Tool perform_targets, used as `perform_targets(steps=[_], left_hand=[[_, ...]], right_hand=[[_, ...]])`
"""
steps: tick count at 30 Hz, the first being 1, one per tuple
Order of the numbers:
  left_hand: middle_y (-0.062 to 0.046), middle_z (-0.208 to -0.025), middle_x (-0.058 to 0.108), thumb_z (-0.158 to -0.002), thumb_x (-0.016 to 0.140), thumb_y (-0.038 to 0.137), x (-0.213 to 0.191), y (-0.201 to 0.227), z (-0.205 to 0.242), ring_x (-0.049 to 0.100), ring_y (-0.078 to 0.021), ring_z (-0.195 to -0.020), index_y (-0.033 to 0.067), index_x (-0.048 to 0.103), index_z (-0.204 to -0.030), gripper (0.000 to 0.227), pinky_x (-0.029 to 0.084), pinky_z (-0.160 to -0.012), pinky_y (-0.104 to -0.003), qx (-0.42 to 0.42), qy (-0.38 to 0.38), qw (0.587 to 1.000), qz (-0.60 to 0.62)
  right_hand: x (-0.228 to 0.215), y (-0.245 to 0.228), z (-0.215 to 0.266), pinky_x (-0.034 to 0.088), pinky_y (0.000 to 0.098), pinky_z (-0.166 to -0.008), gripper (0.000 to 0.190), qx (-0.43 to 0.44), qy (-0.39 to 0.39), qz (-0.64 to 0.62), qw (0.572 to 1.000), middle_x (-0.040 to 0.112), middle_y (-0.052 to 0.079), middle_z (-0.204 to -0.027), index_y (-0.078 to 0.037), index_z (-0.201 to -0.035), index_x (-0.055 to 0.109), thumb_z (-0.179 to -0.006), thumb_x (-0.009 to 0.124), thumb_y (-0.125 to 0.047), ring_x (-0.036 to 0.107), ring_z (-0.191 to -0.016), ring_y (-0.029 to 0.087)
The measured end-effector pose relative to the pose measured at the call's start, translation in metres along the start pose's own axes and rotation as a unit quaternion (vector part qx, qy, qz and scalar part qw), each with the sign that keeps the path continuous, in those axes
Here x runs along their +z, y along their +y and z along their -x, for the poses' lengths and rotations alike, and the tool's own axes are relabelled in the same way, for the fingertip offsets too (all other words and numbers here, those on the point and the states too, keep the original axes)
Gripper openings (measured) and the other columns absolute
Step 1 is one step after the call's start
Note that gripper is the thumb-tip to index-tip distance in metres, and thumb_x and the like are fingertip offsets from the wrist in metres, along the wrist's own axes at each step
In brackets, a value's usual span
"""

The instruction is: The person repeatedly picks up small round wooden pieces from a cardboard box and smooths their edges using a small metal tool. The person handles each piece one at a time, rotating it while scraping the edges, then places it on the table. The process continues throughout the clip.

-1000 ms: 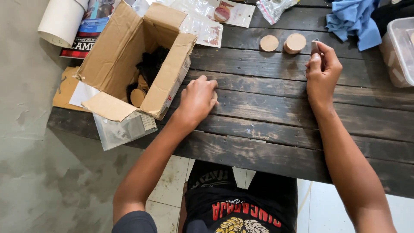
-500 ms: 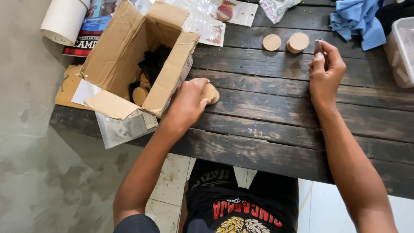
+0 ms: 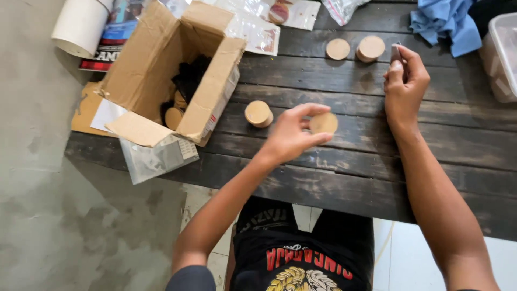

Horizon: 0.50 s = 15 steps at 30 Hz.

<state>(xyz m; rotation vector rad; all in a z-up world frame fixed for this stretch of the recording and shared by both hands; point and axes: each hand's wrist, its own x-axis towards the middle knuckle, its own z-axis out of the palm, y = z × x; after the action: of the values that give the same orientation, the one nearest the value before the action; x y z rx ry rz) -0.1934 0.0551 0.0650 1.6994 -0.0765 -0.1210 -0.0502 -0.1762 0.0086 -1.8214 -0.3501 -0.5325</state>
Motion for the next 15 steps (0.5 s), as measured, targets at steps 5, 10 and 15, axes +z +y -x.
perform_targets(steps=[5, 10, 15], left_hand=[[-0.017, -0.111, 0.067, -0.07, 0.088, 0.01, 0.058, -0.04, -0.052, 0.074, -0.0272, -0.092, 0.0053, 0.064, -0.124, 0.059, 0.068, -0.07, -0.035, -0.009, 0.071, 0.967, 0.244], [-0.02, -0.105, 0.072, -0.091, 0.076, 0.002, 0.08, -0.077, -0.108, 0.075, -0.031, -0.089, 0.0018, 0.058, -0.122, 0.036, 0.067, -0.076, -0.043, 0.061, 0.127, 0.872, 0.47], [-0.016, -0.11, 0.071, -0.094, 0.076, 0.002, 0.055, -0.075, -0.105, 0.076, -0.0323, -0.095, 0.0033, 0.057, -0.107, 0.023, 0.071, -0.07, -0.047, 0.099, 0.161, 0.91, 0.37]], right_hand=[[0.001, 0.005, 0.003, 0.043, 0.0274, -0.059, 0.027, 0.027, 0.006, -0.031, 0.999, 0.058, 0.006, -0.083, -0.001, -0.131, 0.064, -0.109, 0.05, -0.008, 0.052, -0.071, 0.011], [0.001, 0.01, 0.001, 0.046, 0.0312, -0.072, 0.029, -0.021, 0.027, 0.014, 0.999, 0.062, 0.006, -0.086, -0.001, -0.126, 0.067, -0.103, 0.05, -0.003, 0.054, -0.075, 0.014], [0.007, 0.006, 0.002, 0.045, 0.0309, -0.061, 0.034, -0.027, 0.002, -0.053, 0.998, 0.058, 0.012, -0.078, 0.0, -0.137, 0.065, -0.107, 0.05, 0.003, 0.051, -0.066, 0.016]])
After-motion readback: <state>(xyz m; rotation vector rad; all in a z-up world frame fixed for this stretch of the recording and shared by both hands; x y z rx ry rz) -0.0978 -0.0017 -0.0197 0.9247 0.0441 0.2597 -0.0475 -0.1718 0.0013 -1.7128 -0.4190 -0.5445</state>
